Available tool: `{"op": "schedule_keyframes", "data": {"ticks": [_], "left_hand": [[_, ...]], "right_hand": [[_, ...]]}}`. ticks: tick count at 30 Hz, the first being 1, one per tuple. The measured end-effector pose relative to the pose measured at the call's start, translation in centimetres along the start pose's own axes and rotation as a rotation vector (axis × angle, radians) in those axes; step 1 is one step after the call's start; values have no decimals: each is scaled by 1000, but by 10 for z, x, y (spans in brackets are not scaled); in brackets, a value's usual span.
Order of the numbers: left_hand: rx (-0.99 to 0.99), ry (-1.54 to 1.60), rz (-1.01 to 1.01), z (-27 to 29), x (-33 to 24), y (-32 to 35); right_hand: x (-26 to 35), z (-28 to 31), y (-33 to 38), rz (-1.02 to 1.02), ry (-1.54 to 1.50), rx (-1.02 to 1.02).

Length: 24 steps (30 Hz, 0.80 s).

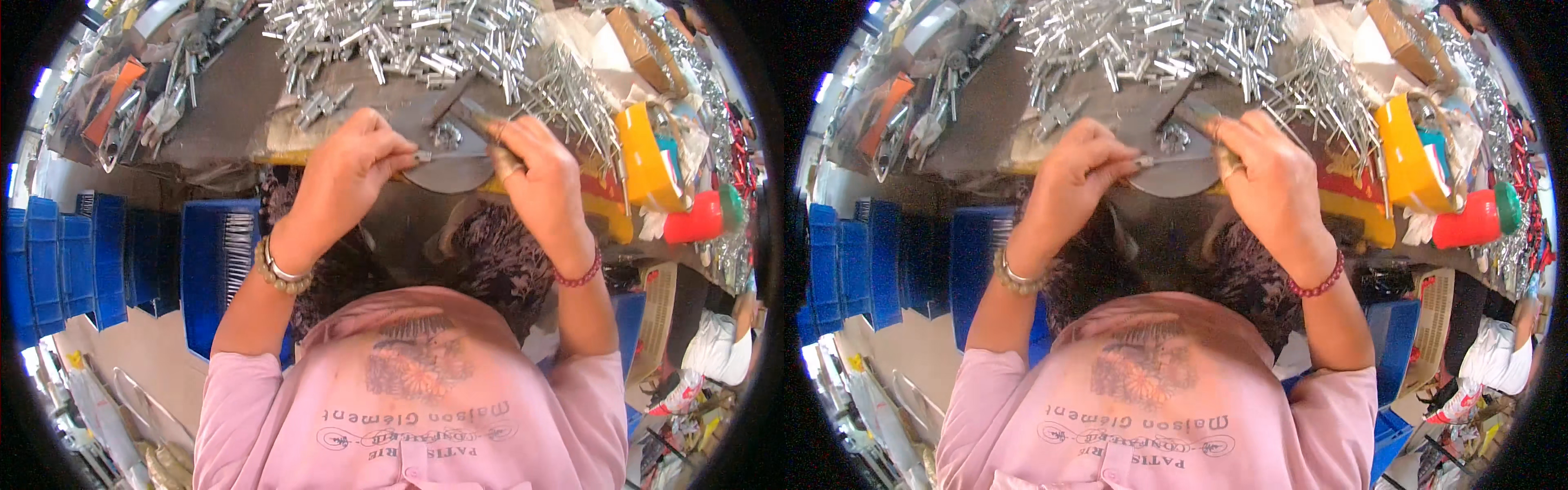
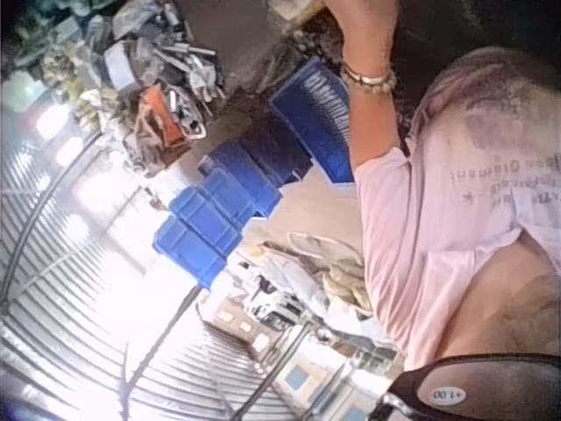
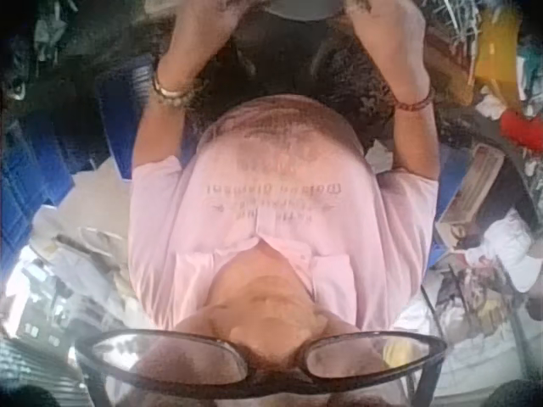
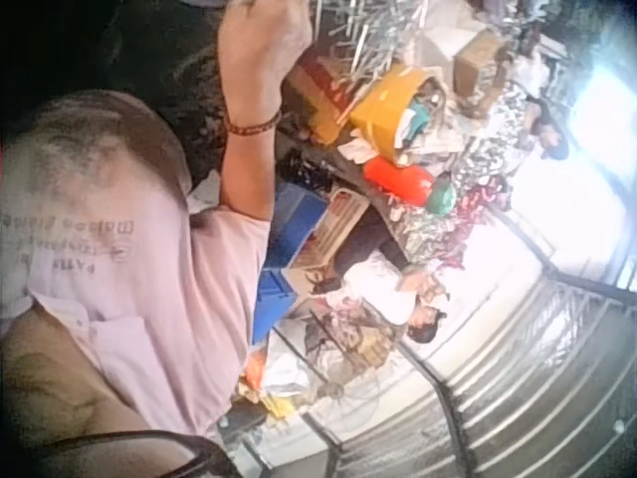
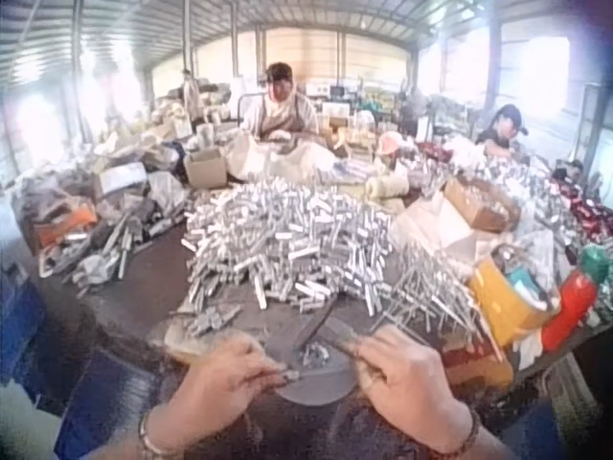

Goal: The person assembles metal components by inserting pins into circular bases, tapping them with a hammer, and then placing the finished items into a blue bin.

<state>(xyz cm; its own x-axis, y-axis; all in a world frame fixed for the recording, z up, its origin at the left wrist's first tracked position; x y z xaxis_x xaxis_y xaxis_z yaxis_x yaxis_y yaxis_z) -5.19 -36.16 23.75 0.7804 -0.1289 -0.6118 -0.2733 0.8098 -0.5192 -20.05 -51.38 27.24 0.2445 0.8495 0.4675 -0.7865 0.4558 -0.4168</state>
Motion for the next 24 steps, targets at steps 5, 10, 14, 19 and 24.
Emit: {"op": "schedule_keyframes", "data": {"ticks": [5, 10, 14, 19, 24], "left_hand": [[-26, -28, 14, 1, 0, -2], [-45, -3, -55, 4, -2, -2], [-42, -58, -84, 2, -5, 1], [-51, -21, -59, 2, -5, 5], [-48, -29, -71, 6, -7, 2]], "right_hand": [[23, 23, 14, 96, -35, -178], [23, 19, 31, 17, -39, -33], [30, 23, 43, 64, -58, -35], [27, 17, 44, 36, -62, 13], [54, 52, 45, 98, -82, -244]]}}
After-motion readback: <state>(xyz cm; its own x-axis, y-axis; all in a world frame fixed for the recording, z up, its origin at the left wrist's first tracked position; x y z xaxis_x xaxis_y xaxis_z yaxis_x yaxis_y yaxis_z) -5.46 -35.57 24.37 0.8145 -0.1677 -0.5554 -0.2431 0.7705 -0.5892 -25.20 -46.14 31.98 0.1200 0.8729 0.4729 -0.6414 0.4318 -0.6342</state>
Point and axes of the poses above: each hand's wrist, its own y-axis away from the middle knuckle, its own z-axis out of the back of the hand, x = y × z, the point moved 9 cm from there along -y, towards the middle knuckle, and after that the axes turned 7 degrees about -z, right-handed, at the moved point
